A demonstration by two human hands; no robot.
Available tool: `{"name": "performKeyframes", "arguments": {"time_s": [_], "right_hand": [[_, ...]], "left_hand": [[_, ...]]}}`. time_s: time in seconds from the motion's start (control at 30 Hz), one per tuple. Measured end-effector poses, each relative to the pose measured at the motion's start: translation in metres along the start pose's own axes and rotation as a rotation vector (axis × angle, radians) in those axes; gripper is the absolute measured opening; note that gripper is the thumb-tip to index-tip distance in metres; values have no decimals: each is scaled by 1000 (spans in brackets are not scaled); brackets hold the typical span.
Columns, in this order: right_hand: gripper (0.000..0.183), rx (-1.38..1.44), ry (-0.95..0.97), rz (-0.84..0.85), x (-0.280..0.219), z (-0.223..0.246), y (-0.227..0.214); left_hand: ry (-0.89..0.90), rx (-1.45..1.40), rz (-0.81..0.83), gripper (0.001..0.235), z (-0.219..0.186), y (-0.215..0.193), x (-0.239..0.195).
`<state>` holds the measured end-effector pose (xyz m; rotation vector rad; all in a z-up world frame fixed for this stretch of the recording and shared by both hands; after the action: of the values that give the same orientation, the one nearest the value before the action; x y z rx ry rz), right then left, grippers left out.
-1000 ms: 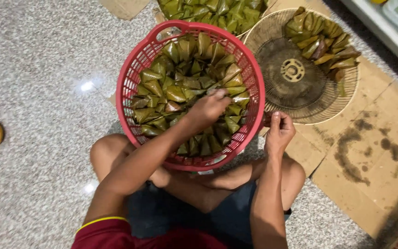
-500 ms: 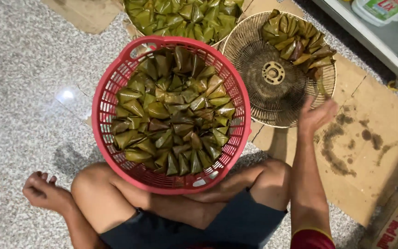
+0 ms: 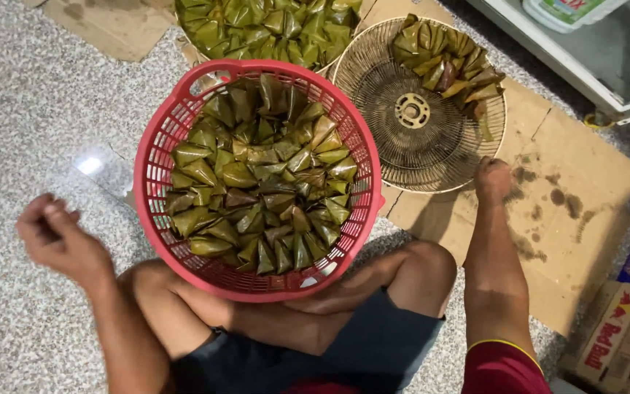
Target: Organizing and sorting small snacks wrapped in banana leaves into different containers while sitting on the floor.
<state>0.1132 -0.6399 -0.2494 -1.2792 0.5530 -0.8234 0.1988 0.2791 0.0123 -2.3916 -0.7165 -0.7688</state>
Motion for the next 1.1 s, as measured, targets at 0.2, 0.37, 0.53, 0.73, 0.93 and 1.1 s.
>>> {"name": "performKeyframes", "arguments": {"time_s": [0.2, 0.37, 0.53, 0.73, 0.93, 1.1], "right_hand": [[61, 38, 173, 239, -7, -1, -7], [57, 117, 93, 198, -50, 6, -4], [54, 319, 168, 168, -97, 9, 1], [44, 780, 391, 478, -146, 33, 21], [70, 482, 405, 551, -109, 26, -32], [68, 165, -29, 270, -13, 4, -5]], "left_hand": [[-313, -42, 53, 15, 10, 18, -28], [-291, -69, 120, 13, 9, 16, -32], [-357, -53, 163, 7, 12, 21, -40], [-384, -139, 127, 11, 30, 34, -47], [-412, -77, 290, 15, 20, 45, -40], [-404, -74, 302, 15, 25, 48, -37]]}}
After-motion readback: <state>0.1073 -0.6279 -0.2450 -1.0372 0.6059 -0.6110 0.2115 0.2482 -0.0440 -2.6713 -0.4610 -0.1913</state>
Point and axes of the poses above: each hand's wrist, its own x-axis towards the middle knuckle, its own y-axis out of the palm, z = x × y, the point moved 10 cm from there along x, towards the middle knuckle, and after that the axes turned 2 degrees about y, right-handed, at the moved point
